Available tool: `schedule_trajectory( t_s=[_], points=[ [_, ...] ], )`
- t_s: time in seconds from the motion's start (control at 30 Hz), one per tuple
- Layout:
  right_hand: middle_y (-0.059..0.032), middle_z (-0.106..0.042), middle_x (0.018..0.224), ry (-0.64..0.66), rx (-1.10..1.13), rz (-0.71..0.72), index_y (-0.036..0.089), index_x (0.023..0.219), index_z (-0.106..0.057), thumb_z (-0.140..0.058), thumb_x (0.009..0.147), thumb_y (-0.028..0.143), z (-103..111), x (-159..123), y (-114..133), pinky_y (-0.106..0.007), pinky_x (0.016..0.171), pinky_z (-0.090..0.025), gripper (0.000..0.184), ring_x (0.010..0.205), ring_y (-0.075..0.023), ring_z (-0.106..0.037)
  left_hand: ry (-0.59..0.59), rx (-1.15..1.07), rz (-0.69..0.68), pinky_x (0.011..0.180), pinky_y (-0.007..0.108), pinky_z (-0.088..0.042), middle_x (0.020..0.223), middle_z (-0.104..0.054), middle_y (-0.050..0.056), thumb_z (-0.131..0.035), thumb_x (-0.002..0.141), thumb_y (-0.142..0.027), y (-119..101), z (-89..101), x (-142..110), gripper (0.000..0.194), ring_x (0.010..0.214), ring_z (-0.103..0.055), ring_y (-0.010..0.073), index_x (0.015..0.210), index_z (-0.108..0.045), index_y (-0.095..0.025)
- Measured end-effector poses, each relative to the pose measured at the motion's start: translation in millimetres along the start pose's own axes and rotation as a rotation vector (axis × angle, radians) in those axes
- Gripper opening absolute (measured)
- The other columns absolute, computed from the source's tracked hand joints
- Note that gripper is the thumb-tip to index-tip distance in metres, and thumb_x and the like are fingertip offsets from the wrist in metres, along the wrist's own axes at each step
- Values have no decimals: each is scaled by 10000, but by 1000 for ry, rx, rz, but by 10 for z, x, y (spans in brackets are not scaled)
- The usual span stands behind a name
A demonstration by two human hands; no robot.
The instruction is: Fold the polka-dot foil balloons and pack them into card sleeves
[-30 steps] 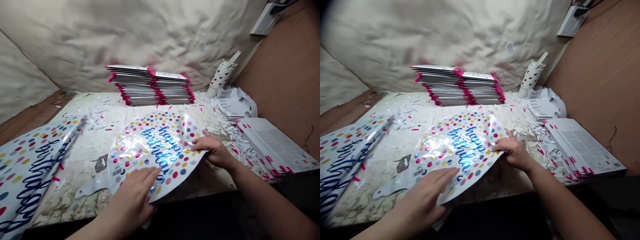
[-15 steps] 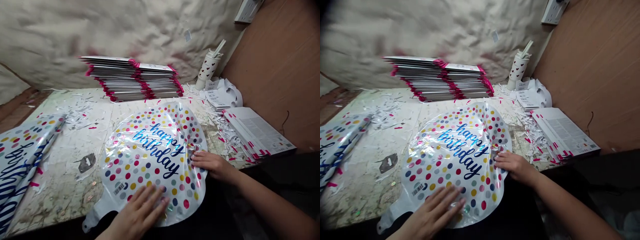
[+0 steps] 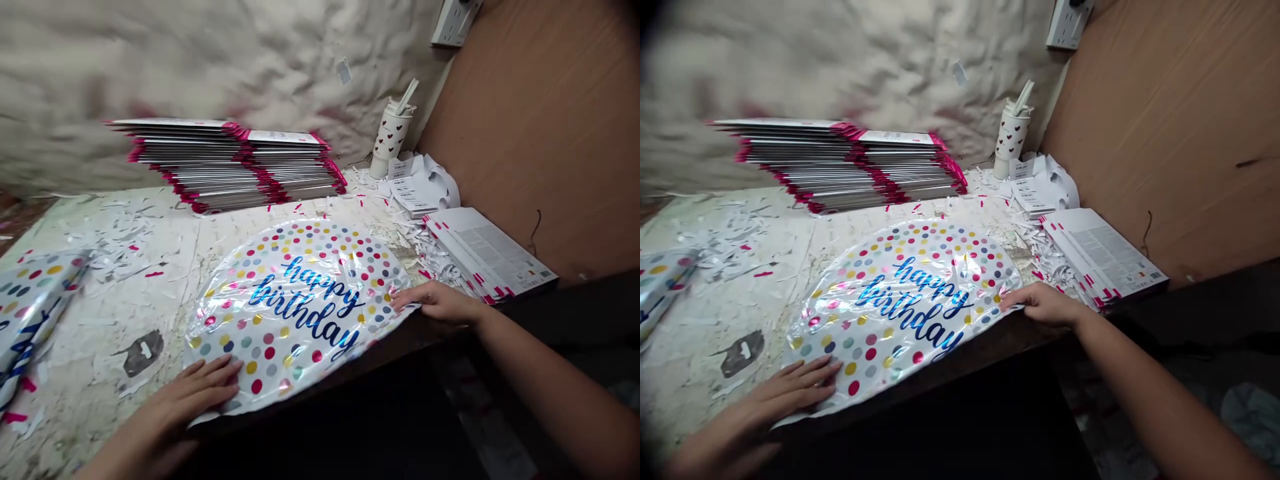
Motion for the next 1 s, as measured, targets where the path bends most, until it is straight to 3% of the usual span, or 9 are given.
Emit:
schedule_trajectory(
  t_s=[0.2, 0.37, 0.47, 0.57, 0.67, 0.77, 0.83, 0.93, 1.0],
  points=[
    [-16, -698, 999, 8, 145, -82, 202, 979, -701, -446, 732, 133, 92, 53, -37, -342, 897, -474, 362, 974, -205, -633, 217, -121, 80, 1051, 471, -280, 1383, -410, -62, -538, 777, -263, 282, 40, 23, 560, 1274, -388, 225, 1273, -402, -482],
    [-45, -699, 827, -128, 362, -187, 136, 850, -690, -590, 761, 402, 121, 129, -139, -316, 753, -501, 298, 799, -203, -637, -151, -352, 484, 759, 388, -524, 933, -711, -69, -482, 848, -391, 537, 238, 37, 274, 859, -648, 201, 1084, -612, -344],
    [-55, -686, 819, -270, 507, -280, 130, 850, -649, -617, 723, 500, 147, 207, -193, -318, 705, -504, 393, 751, -189, -628, -128, -403, 598, 737, 286, -511, 804, -686, -80, -571, 781, -476, 541, 245, 209, 301, 814, -619, 155, 919, -639, -217],
    [-49, -673, 767, -363, 509, -367, 131, 808, -619, -619, 701, 536, 164, 305, -242, -299, 645, -499, 419, 680, -167, -613, -121, -296, 757, 636, 196, -474, 650, -616, -84, -463, 814, -542, 584, 295, 414, 401, 686, -589, 110, 749, -592, -167],
    [-9, -628, 648, -461, 439, -409, 149, 720, -576, -624, 680, 541, 200, 415, -306, -246, 525, -451, 397, 562, -126, -560, -174, 2, 878, 627, 248, -478, 711, -620, -34, -333, 860, -555, 596, 416, 576, 465, 717, -610, 166, 956, -571, -167],
    [34, -546, 533, -530, 361, -440, 170, 659, -526, -627, 667, 533, 223, 516, -363, -208, 423, -358, 377, 453, -93, -475, -309, 395, 799, 808, 454, -459, 1076, -612, 127, -297, 892, -482, 407, 476, 733, 545, 996, -572, 304, 1306, -355, -132],
    [46, -505, 496, -564, 301, -455, 176, 639, -515, -626, 665, 530, 241, 569, -389, -202, 403, -320, 372, 427, -85, -440, -369, 515, 570, 962, 511, -347, 1274, -496, 198, -298, 898, -415, 166, 360, 857, 540, 1181, -454, 333, 1328, -341, -93],
    [40, -500, 494, -617, 204, -481, 175, 647, -534, -613, 666, 555, 325, 619, -430, -210, 414, -326, 389, 439, -96, -448, -194, 440, 249, 1034, 487, -280, 1401, -380, 180, -324, 879, -440, -145, -23, 994, 556, 1307, -306, 328, 1310, -419, -101],
    [13, -554, 554, -677, 129, -510, 173, 700, -565, -610, 658, 583, 445, 621, -452, -234, 466, -379, 414, 509, -130, -510, -55, 395, 254, 1018, 537, -274, 1444, -314, 155, -328, 864, -506, -217, -222, 1015, 623, 1336, -232, 353, 1363, -362, -134]
  ],
)
Point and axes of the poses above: each hand's wrist, its own x-axis towards the middle knuckle, its own z-axis out of the back of the hand, y = z × x, the point moved 5 cm from there along x, towards the middle knuckle
